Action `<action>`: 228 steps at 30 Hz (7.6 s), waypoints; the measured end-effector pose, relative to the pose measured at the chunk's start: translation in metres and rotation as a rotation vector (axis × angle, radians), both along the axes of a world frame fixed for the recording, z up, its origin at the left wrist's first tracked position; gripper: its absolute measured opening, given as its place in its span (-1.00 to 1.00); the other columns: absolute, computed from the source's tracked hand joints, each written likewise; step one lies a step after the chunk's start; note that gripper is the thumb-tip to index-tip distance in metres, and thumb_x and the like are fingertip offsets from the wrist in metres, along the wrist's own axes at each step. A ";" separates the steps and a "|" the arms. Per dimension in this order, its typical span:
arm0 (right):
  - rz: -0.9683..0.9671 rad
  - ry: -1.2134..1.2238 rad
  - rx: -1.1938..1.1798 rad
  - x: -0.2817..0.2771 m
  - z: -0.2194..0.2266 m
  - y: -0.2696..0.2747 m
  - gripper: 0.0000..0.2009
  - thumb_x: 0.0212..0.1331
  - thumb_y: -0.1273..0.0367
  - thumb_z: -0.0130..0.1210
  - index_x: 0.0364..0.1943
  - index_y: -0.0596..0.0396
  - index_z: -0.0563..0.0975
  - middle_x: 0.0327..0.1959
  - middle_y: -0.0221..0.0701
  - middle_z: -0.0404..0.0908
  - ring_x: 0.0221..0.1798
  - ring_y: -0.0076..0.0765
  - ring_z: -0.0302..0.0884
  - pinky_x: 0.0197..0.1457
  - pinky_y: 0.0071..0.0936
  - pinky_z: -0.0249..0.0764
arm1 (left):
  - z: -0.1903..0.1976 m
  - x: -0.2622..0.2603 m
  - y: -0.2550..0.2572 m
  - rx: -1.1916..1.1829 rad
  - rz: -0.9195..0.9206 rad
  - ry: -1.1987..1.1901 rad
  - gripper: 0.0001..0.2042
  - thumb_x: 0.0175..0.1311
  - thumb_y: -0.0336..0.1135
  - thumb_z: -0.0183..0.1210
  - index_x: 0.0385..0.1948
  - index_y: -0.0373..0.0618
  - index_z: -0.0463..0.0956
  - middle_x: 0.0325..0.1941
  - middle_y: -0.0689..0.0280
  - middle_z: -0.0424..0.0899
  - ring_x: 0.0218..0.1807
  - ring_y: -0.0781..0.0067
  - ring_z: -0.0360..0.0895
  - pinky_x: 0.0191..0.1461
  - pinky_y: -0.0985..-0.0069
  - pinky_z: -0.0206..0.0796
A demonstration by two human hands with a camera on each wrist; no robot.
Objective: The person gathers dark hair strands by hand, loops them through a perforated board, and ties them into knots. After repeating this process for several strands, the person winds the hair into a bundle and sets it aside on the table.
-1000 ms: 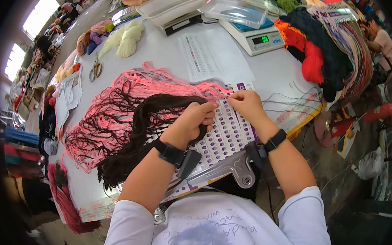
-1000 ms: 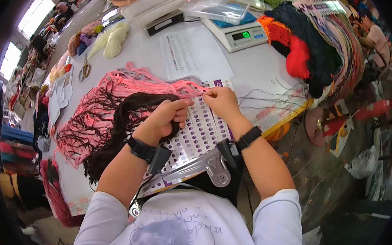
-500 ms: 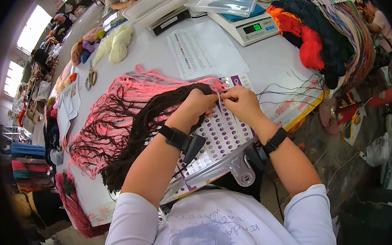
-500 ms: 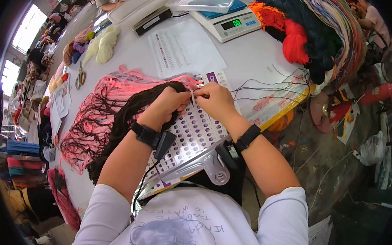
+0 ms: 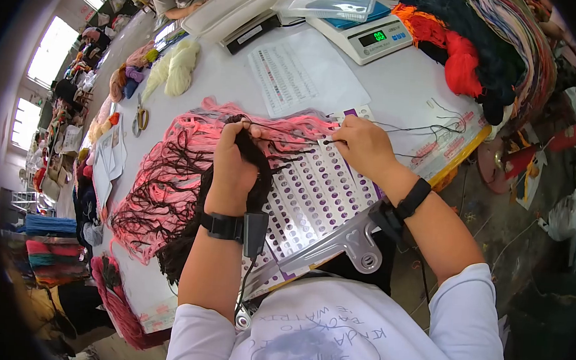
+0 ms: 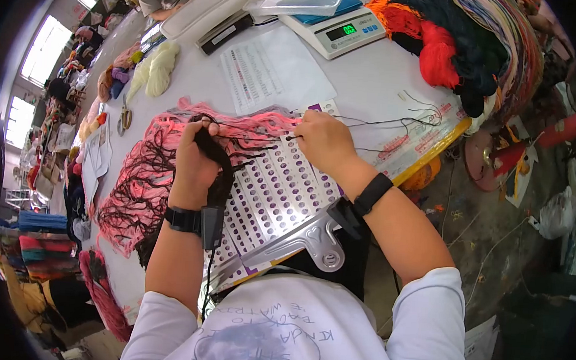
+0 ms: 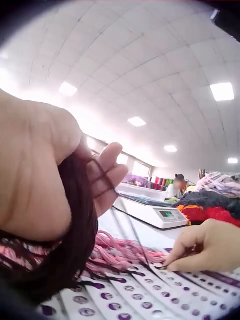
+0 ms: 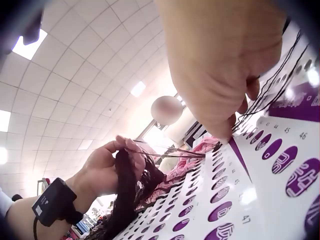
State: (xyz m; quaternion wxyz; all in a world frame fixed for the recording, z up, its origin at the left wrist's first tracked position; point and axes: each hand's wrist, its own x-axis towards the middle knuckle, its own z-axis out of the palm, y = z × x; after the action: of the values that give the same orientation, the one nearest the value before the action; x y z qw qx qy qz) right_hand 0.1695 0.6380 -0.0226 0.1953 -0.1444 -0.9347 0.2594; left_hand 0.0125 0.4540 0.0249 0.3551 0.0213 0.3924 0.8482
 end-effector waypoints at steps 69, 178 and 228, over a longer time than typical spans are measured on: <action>0.148 0.400 -1.301 -0.001 0.105 -0.147 -0.92 0.14 0.46 0.12 -0.39 0.18 0.58 -0.39 -0.44 0.61 -0.38 -0.64 0.46 -0.21 -0.64 0.38 | 0.066 0.054 -0.101 -0.032 -0.315 0.300 -0.63 0.33 -0.26 -0.16 -0.09 -0.38 0.49 0.01 0.06 0.58 0.00 0.32 0.51 0.16 0.39 0.28; 0.619 -0.255 -0.727 0.010 0.172 -0.172 -0.78 0.11 0.47 0.17 -0.15 0.19 0.50 -0.47 -0.61 0.46 -0.43 -0.78 0.29 -0.39 -0.71 0.25 | 0.190 0.055 -0.214 -1.123 -1.120 1.104 -0.48 0.15 -0.44 -0.08 0.22 -0.38 0.19 -0.02 -0.04 0.54 -0.13 0.32 0.61 -0.07 0.49 0.43; 0.142 0.598 -0.211 -0.012 0.250 0.103 -0.59 0.04 0.07 0.22 -0.23 0.15 0.58 -0.39 -0.43 0.61 -0.44 -0.50 0.50 -0.37 -0.63 0.41 | 0.063 0.064 -0.157 -0.290 0.131 0.624 -0.66 0.25 -0.44 0.06 0.07 -0.19 0.33 -0.08 0.34 0.47 -0.25 0.59 0.48 -0.15 0.71 0.31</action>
State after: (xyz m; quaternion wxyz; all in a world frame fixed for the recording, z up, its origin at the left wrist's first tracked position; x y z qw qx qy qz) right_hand 0.1575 0.7414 0.2276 0.4266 -0.0157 -0.8116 0.3987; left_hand 0.0765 0.2972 0.0881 0.1621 0.2038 0.5991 0.7572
